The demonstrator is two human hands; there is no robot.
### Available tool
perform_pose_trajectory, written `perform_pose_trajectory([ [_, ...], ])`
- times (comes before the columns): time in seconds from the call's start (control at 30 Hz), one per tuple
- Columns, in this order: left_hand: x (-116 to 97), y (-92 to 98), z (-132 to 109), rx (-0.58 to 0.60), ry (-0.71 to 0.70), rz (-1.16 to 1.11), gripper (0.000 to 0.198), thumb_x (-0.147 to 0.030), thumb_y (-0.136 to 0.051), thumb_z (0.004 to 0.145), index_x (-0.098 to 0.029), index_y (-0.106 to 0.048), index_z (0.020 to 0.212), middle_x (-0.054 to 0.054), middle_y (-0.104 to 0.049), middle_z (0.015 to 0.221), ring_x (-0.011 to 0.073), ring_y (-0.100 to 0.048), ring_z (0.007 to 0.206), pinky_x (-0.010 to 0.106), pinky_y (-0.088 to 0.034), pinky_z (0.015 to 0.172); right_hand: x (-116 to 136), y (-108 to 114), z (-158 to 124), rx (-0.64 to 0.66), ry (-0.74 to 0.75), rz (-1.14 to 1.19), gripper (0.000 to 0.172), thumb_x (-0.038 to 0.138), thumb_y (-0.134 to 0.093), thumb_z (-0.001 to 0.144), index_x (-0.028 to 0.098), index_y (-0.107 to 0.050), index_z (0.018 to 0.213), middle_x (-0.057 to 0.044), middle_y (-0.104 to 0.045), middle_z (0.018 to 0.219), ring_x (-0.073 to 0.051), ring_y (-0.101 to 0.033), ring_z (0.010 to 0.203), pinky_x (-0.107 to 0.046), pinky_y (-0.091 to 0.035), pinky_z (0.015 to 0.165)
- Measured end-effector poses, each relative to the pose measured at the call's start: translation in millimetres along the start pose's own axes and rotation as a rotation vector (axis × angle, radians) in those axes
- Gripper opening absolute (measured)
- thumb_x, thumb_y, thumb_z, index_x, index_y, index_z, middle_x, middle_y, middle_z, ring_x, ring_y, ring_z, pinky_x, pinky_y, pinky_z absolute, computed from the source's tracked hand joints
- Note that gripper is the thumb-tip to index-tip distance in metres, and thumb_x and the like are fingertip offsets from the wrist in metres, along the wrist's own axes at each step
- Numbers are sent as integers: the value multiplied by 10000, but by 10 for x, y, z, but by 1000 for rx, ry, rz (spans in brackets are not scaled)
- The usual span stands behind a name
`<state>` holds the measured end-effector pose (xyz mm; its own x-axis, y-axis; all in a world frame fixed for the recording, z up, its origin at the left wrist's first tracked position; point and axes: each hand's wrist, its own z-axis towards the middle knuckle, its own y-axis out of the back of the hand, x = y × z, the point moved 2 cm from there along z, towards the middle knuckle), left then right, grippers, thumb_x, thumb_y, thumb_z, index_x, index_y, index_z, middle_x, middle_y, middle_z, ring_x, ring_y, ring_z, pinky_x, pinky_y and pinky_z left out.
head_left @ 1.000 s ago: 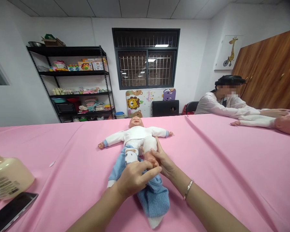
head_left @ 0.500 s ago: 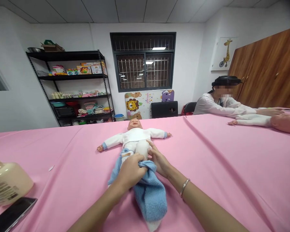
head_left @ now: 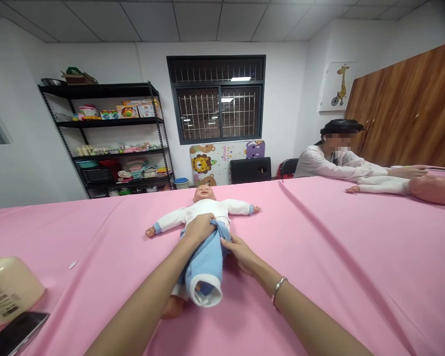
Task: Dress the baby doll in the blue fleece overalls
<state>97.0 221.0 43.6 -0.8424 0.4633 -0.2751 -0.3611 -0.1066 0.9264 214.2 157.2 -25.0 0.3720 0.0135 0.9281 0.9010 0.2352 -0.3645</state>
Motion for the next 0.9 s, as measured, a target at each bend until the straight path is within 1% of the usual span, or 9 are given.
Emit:
perform_pose_trajectory([
  [0.13, -5, -74, -39, -9, -56, 59, 216, -207, -441, 763, -210, -621, 881, 61, -662, 915, 229, -591, 860, 295, -414, 711, -68, 61, 44, -80, 80, 40, 430, 396, -682, 694, 152, -581, 1034, -78, -622, 1022, -214, -569, 948, -346, -433, 865],
  [0.27, 2, -107, -103, 11, -106, 10, 202, -230, -441, 794, -206, -625, 871, 56, -661, 911, 219, -587, 868, 289, -417, 743, -126, 79, 63, -178, 102, -19, 349, 371, -599, 785, 164, -564, 1064, -61, -613, 1009, -201, -569, 934, -359, -453, 853],
  [0.43, -32, -78, -192, 22, -144, -47, 217, -290, -437, 828, -194, -619, 897, 63, -644, 940, 218, -575, 894, 293, -415, 782, -65, 104, 70, -204, 122, -97, 313, 354, -508, 875, 151, -516, 1113, -77, -525, 1111, -191, -537, 966, -383, -480, 831],
  [0.5, -54, -48, -278, 41, -185, -92, 312, -412, -458, 829, -198, -591, 1013, 68, -615, 1022, 232, -557, 945, 322, -411, 822, -9, 140, 80, -210, 128, -137, 303, 348, -505, 877, 159, -516, 1114, -75, -513, 1126, -193, -531, 975, -378, -481, 831],
  [0.6, -75, 6, -443, 172, -264, -136, 756, -561, -633, 661, -236, -389, 1299, 93, -457, 1274, 284, -476, 1098, 390, -383, 904, 51, 198, 95, -215, 128, -186, 301, 342, -507, 877, 162, -512, 1118, -77, -512, 1127, -190, -531, 974, -377, -482, 831],
  [0.67, -78, 47, -535, 294, -314, -135, 1021, -515, -737, 548, -274, -213, 1390, 97, -328, 1382, 315, -405, 1178, 411, -371, 926, 57, 225, 97, -217, 122, -206, 303, 342, -506, 877, 160, -511, 1119, -77, -512, 1126, -190, -531, 973, -379, -482, 831],
  [0.7, -76, 70, -565, 342, -335, -135, 1072, -470, -760, 531, -289, -162, 1402, 91, -295, 1403, 317, -383, 1200, 408, -370, 931, 51, 233, 96, -218, 117, -211, 300, 342, -505, 878, 162, -512, 1118, -77, -512, 1127, -190, -531, 973, -377, -482, 831],
  [0.8, -56, 119, -588, 408, -366, -152, 1029, -326, -751, 571, -317, -146, 1403, 58, -306, 1409, 292, -365, 1222, 375, -365, 948, 6, 235, 86, -215, 105, -219, 286, 342, -501, 880, 171, -519, 1109, -74, -512, 1131, -188, -530, 977, -368, -481, 832],
  [0.9, -27, 123, -563, 393, -370, -163, 921, -219, -686, 628, -333, -188, 1394, 26, -332, 1405, 267, -352, 1239, 358, -337, 979, -48, 214, 84, -200, 102, -224, 301, 348, -504, 878, 159, -516, 1111, -73, -517, 1119, -192, -534, 967, -372, -485, 823],
])
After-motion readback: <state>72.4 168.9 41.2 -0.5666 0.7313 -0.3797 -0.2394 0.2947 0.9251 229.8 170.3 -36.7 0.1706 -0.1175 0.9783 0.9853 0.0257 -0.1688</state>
